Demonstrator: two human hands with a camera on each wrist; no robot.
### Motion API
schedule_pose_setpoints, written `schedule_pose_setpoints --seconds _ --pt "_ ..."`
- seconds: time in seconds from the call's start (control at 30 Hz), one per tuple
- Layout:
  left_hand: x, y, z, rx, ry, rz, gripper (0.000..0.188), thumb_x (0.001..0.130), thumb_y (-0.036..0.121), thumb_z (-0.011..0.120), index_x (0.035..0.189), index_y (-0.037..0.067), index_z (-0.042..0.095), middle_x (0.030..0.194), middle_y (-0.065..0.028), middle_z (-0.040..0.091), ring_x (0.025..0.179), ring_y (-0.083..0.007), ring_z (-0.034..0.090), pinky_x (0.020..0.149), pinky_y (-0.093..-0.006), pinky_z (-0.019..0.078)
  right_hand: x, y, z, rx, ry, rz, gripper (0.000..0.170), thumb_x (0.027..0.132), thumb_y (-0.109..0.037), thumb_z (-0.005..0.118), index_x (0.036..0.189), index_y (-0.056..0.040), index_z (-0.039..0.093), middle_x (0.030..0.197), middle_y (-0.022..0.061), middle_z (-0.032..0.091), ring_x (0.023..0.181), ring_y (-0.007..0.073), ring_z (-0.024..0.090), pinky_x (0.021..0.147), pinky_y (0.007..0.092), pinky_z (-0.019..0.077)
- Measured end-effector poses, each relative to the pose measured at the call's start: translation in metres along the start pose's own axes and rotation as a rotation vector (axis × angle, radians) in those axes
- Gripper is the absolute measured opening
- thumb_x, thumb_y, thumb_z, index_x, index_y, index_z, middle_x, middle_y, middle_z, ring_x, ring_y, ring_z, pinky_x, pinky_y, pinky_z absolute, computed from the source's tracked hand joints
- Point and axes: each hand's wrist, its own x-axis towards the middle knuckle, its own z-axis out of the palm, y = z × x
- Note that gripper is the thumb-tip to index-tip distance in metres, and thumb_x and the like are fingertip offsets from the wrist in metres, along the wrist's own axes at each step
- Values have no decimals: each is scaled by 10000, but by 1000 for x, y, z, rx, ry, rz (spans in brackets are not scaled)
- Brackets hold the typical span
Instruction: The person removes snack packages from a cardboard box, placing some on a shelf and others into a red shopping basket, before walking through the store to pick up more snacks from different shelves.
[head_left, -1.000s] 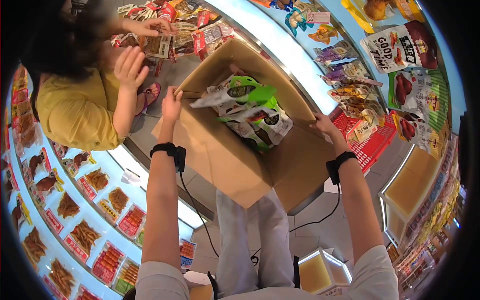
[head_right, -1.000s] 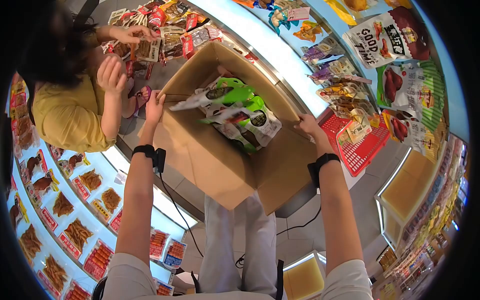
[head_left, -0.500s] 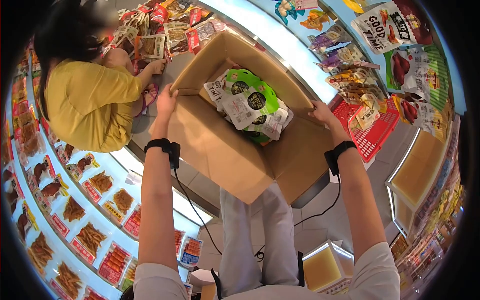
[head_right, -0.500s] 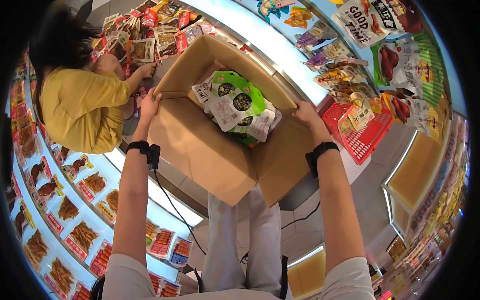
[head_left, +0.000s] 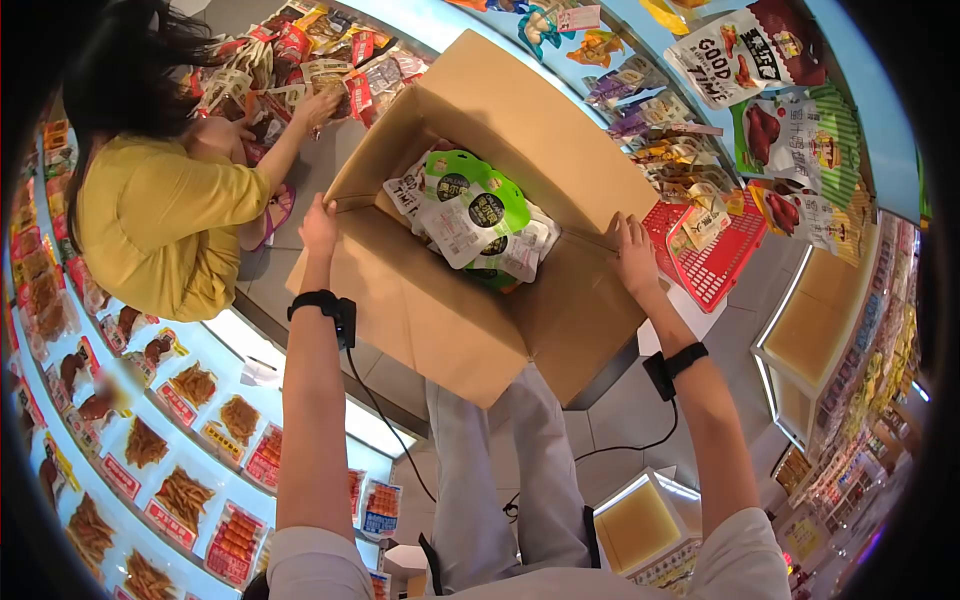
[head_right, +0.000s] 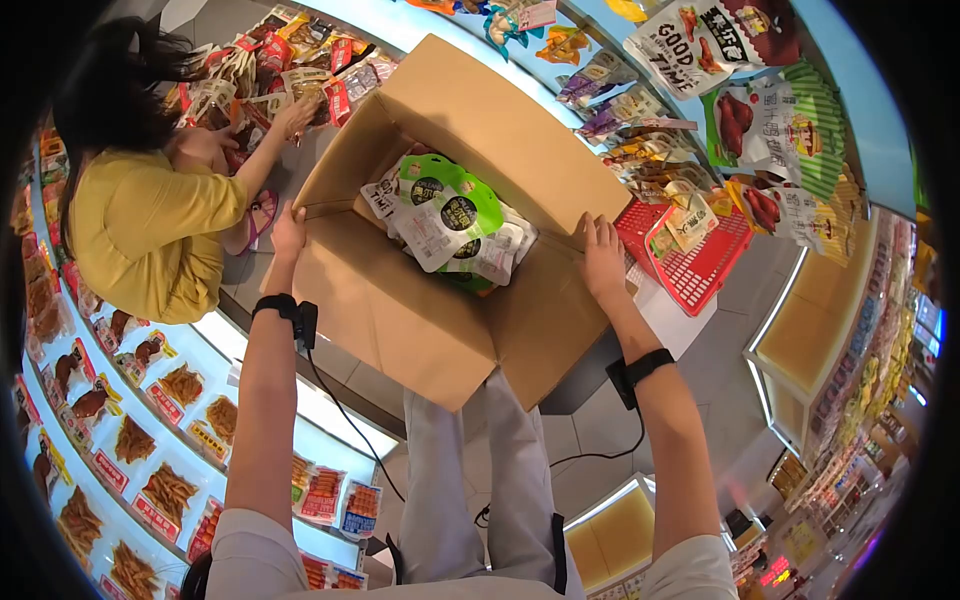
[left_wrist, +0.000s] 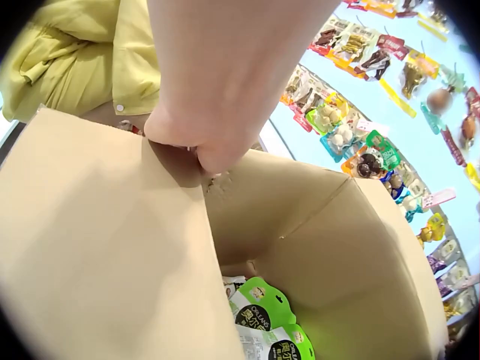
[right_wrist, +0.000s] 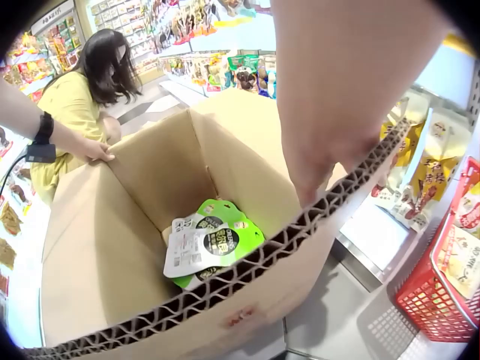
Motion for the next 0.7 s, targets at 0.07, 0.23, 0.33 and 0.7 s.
schedule_pose_setpoints --seconds 0.07,0.23,0.33,0.7 --pt "-4 11 -9 127 27 -6 303 835 289 525 1115 173 507 1058 -50 594 1034 -245 504 828 -424 369 -8 4 1 12 -70 23 910 651 -133 712 1365 -122 149 1382 150 238 1195 324 372 927 393 409" --pt "-7 24 -30 437 7 145 241 790 279 560 994 150 565 1017 3 595 1030 -191 468 840 -400 337 19 8 29 231 -188 149 923 647 -109 696 1372 -134 126 1398 145 224 1067 335 500 850 407 462" --pt "0 24 -38 512 -75 199 194 794 246 559 955 142 579 994 -13 610 1012 -200 513 799 -372 394 33 -1 35 202 -164 201 858 663 -117 688 1357 -137 183 1318 152 365 1040 356 507 826 421 462" --pt "-7 17 -45 -182 -507 -299 422 890 382 438 1240 183 312 857 -146 578 480 -234 582 548 -412 526 51 23 59 315 -146 69 394 747 -209 608 1129 -139 540 934 157 614 906 326 575 780 427 460"
